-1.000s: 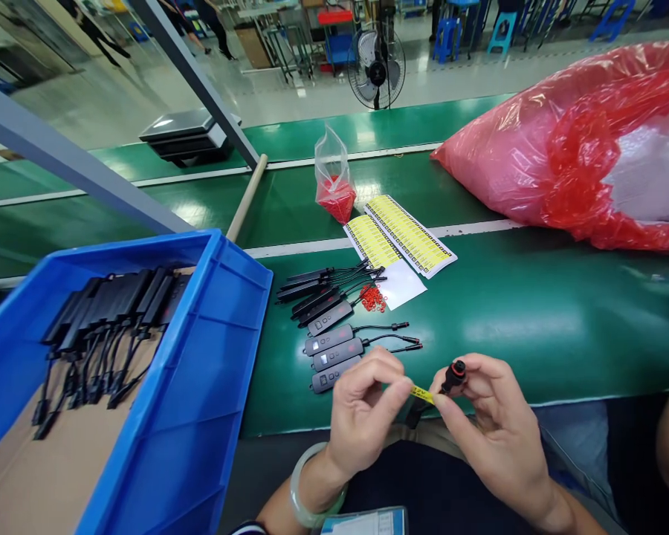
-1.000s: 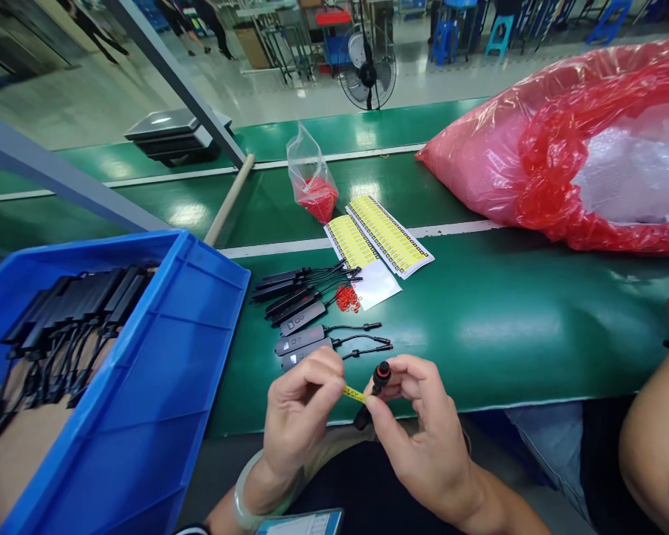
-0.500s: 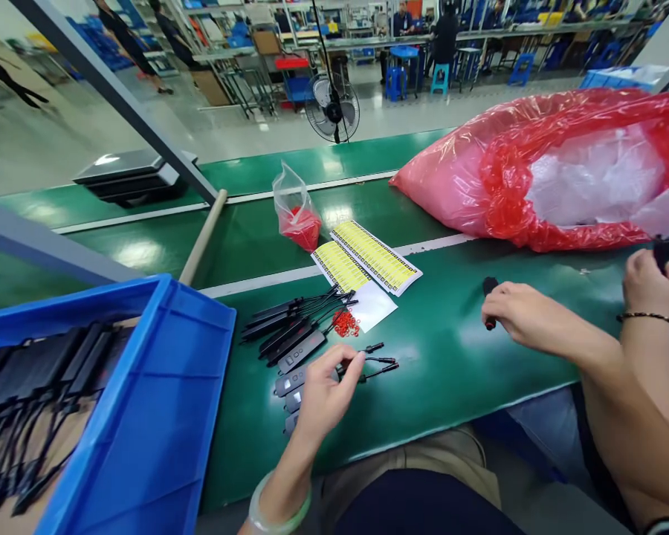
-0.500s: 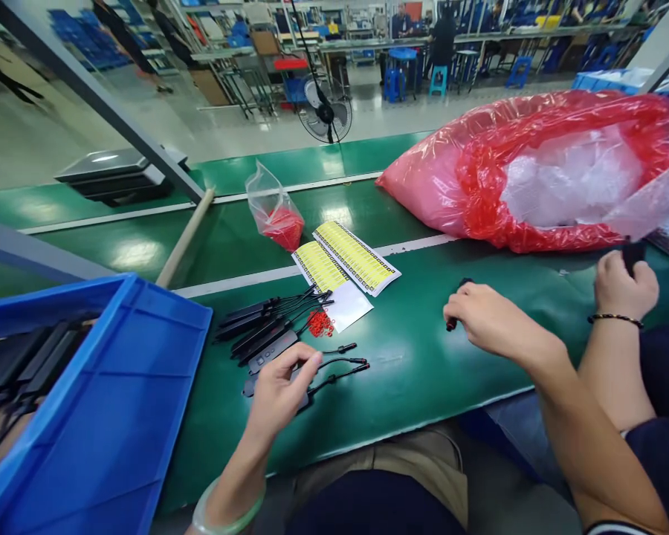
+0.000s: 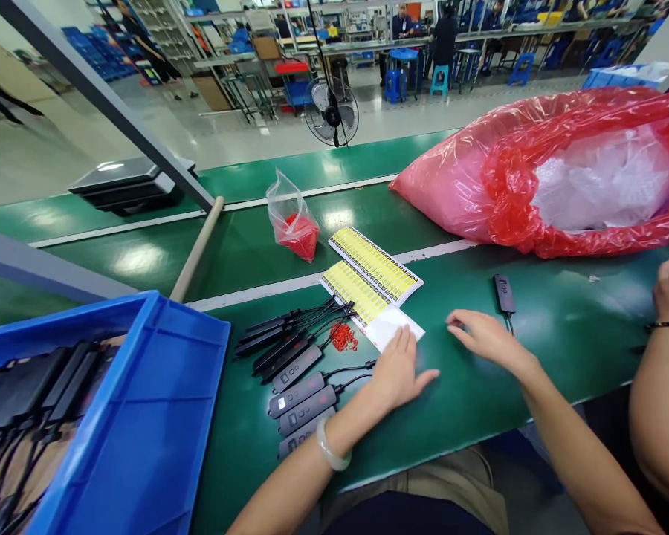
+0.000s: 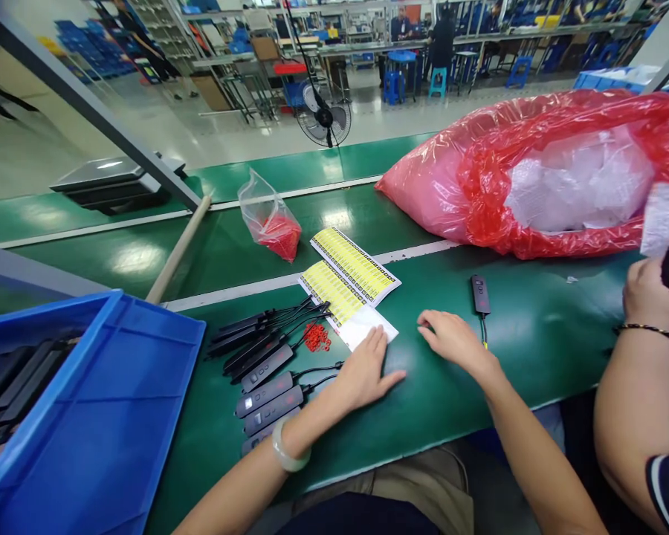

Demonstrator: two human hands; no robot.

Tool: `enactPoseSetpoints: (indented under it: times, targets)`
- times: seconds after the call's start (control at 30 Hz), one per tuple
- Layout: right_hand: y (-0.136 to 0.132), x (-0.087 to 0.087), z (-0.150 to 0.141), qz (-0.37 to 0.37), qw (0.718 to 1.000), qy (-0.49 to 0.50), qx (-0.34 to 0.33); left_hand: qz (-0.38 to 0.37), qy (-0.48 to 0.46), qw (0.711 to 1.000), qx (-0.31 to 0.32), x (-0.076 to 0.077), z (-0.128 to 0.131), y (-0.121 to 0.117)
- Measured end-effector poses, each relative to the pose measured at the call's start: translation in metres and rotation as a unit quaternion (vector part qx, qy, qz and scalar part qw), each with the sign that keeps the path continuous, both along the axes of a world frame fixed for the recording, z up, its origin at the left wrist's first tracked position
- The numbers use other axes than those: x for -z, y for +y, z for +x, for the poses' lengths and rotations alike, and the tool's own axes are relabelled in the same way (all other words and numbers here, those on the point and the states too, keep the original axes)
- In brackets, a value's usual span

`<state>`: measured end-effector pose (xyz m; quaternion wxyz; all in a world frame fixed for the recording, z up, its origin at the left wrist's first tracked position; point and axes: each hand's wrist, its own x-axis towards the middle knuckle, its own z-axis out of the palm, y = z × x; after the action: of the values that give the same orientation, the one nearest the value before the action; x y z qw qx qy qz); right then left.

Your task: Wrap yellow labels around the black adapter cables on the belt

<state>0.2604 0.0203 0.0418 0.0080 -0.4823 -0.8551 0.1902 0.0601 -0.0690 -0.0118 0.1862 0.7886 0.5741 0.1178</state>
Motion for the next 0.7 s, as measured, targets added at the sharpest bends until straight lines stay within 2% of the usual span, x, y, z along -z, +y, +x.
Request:
enactPoseSetpoints:
  times: [0.1,0.2,0.37,0.53,0.7]
  targets:
    - [0.009,0.011,-0.04,-0.007,0.999,0.045,0.028,-0.004,-0.007,0.999,0.049,-0.002,0.025,-0.031]
    - [0.011,0.025,-0.063,-0.012,0.997,0.05,0.054,0.003,-0.019,0.997,0.07,-0.005,0.03,-0.045]
    - [0.007,0.037,-0.075,-0.027,0.996,0.075,0.042,0.002,0.019,0.999,0.029,-0.004,0.016,-0.038]
    - [0.004,0.041,-0.083,-0.018,0.995,0.091,0.018,0.001,0.017,0.999,0.041,0.003,0.01,-0.034]
    - [-0.029,0.032,-0.083,0.014,0.995,0.094,-0.03,0.001,0.0,1.0,0.024,0.002,0.006,-0.03]
